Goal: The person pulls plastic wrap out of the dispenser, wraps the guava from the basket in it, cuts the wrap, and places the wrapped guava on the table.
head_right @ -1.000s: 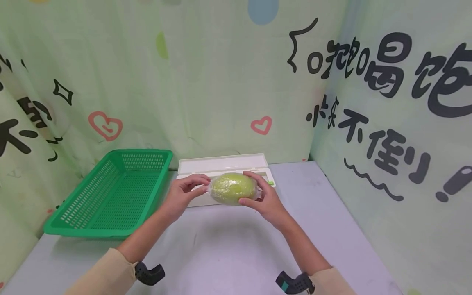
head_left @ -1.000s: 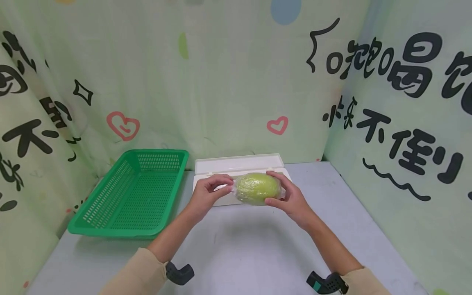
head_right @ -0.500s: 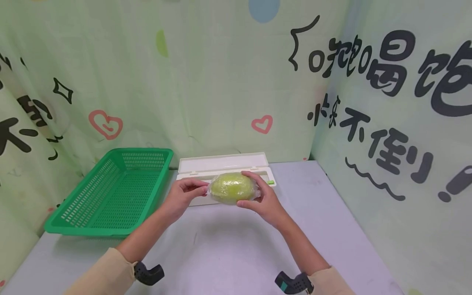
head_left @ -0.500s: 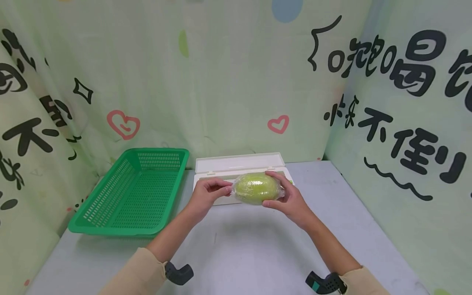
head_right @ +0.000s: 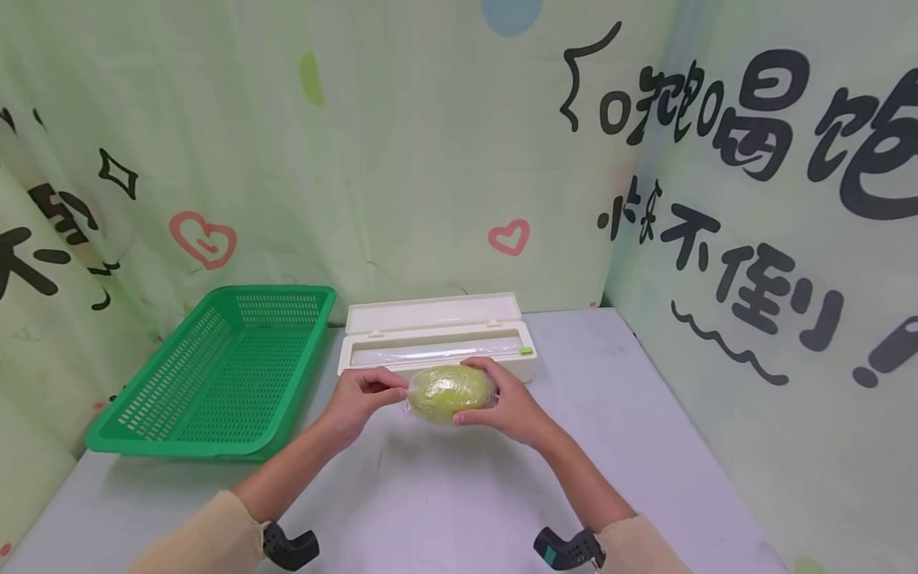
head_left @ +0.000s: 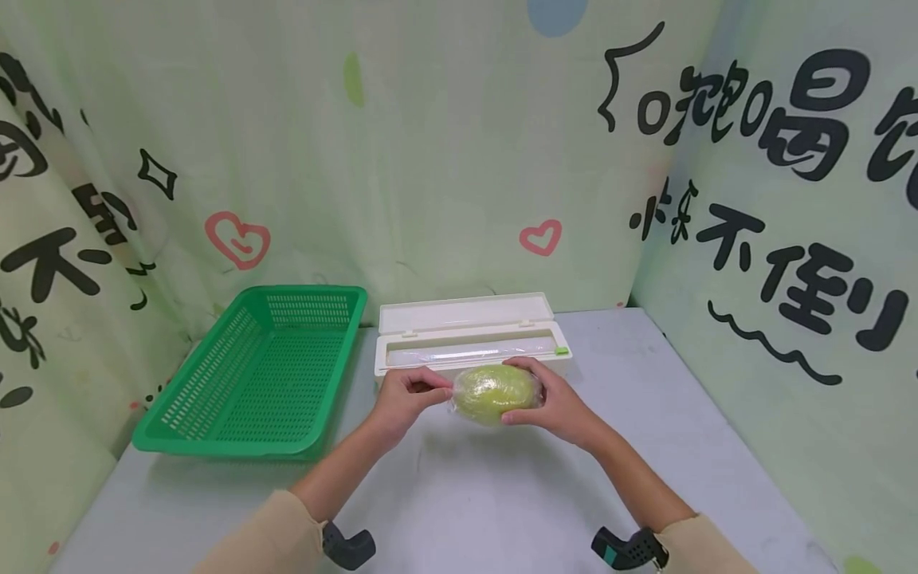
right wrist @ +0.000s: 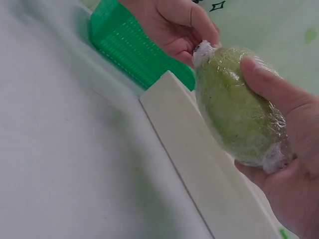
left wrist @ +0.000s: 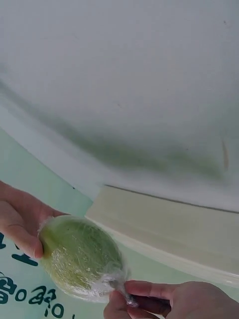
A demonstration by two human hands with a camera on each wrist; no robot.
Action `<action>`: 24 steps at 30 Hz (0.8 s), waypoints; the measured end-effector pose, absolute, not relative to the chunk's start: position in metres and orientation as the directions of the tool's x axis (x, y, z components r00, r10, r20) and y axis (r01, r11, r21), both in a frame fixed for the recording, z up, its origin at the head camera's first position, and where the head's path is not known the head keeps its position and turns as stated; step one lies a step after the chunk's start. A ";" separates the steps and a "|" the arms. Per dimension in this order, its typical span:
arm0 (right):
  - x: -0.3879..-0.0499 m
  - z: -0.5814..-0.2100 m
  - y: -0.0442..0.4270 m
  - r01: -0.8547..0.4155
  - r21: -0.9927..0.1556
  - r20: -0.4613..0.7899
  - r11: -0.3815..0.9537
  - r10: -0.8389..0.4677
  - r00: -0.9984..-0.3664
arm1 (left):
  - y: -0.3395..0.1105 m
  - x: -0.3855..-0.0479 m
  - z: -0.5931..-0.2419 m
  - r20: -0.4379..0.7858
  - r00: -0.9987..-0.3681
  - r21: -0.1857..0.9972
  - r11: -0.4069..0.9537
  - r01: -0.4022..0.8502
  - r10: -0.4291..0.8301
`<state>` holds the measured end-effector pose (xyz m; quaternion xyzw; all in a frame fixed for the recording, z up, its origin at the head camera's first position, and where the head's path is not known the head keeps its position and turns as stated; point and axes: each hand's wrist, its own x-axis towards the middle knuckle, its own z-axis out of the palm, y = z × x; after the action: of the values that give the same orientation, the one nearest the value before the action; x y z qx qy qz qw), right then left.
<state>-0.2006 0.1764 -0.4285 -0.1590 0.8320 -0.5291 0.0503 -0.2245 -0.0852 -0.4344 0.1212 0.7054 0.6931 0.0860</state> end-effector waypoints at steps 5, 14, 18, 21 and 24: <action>-0.202 -0.433 0.176 -0.213 -0.894 0.106 0.394 -0.276 -0.955 | -0.086 -0.224 -0.437 0.001 -0.958 1.000 0.008 0.004 0.288; -0.204 -0.445 0.170 -0.199 -0.892 0.089 0.405 -0.274 -0.957 | -0.090 -0.225 -0.444 -0.021 -0.972 0.997 0.079 -0.002 0.233; -0.205 -0.450 0.168 -0.218 -0.874 0.091 0.433 -0.295 -0.951 | -0.092 -0.223 -0.448 0.005 -0.973 0.998 0.059 0.019 0.231; -0.206 -0.453 0.167 -0.224 -0.861 0.090 0.457 -0.297 -0.951 | -0.091 -0.223 -0.451 0.015 -0.974 0.997 0.073 0.032 0.227; -0.208 -0.458 0.166 -0.215 -0.850 0.078 0.481 -0.289 -0.954 | -0.089 -0.224 -0.455 0.004 -0.977 0.992 0.125 0.031 0.213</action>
<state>-0.2076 0.1657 -0.4575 -0.1468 0.8596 -0.4880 0.0381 -0.2244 -0.0892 -0.4553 0.0817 0.7470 0.6562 0.0691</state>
